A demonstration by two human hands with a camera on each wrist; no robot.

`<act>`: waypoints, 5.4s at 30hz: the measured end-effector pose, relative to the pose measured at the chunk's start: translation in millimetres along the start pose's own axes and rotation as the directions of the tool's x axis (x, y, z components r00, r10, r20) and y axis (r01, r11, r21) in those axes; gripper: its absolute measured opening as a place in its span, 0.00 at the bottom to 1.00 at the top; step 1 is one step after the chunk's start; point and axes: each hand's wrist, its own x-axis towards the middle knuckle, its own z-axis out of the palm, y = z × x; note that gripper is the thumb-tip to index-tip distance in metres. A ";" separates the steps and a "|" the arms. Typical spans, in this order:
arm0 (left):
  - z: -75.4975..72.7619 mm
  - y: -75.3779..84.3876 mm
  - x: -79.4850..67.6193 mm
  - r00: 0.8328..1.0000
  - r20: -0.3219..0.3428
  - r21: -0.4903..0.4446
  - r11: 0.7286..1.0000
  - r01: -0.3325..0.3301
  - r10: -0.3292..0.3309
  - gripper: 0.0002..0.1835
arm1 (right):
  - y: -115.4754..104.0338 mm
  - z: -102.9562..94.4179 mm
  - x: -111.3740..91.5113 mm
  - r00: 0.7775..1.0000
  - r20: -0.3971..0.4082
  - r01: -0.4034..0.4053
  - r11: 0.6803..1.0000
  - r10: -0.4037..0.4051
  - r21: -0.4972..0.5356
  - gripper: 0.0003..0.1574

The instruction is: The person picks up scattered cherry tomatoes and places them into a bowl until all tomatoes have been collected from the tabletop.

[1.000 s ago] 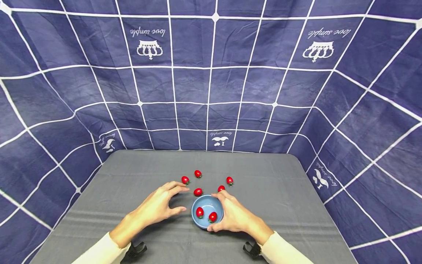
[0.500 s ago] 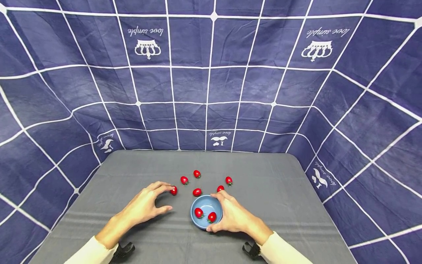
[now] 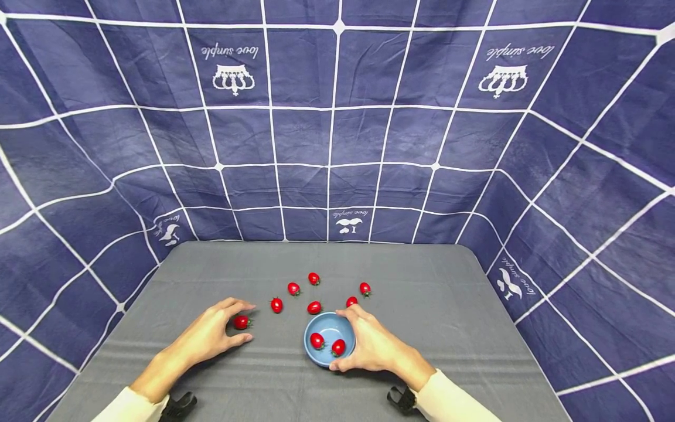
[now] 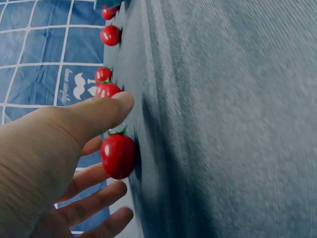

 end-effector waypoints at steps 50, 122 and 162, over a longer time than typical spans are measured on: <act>-2.9 27.4 14.8 0.981 -0.120 -0.211 0.962 -0.175 0.152 0.16 | 1.8 0.1 -0.1 1.000 0.009 0.002 1.000 -0.002 0.015 0.66; 33.0 137.4 76.3 0.946 0.053 -0.149 0.939 -0.310 0.321 0.24 | 2.7 -0.7 3.5 1.000 0.020 0.024 1.000 -0.024 0.002 0.66; 26.1 62.6 51.4 0.996 -0.069 -0.074 0.996 -0.058 0.053 0.28 | 1.9 1.9 1.8 1.000 0.009 0.024 1.000 -0.024 0.017 0.66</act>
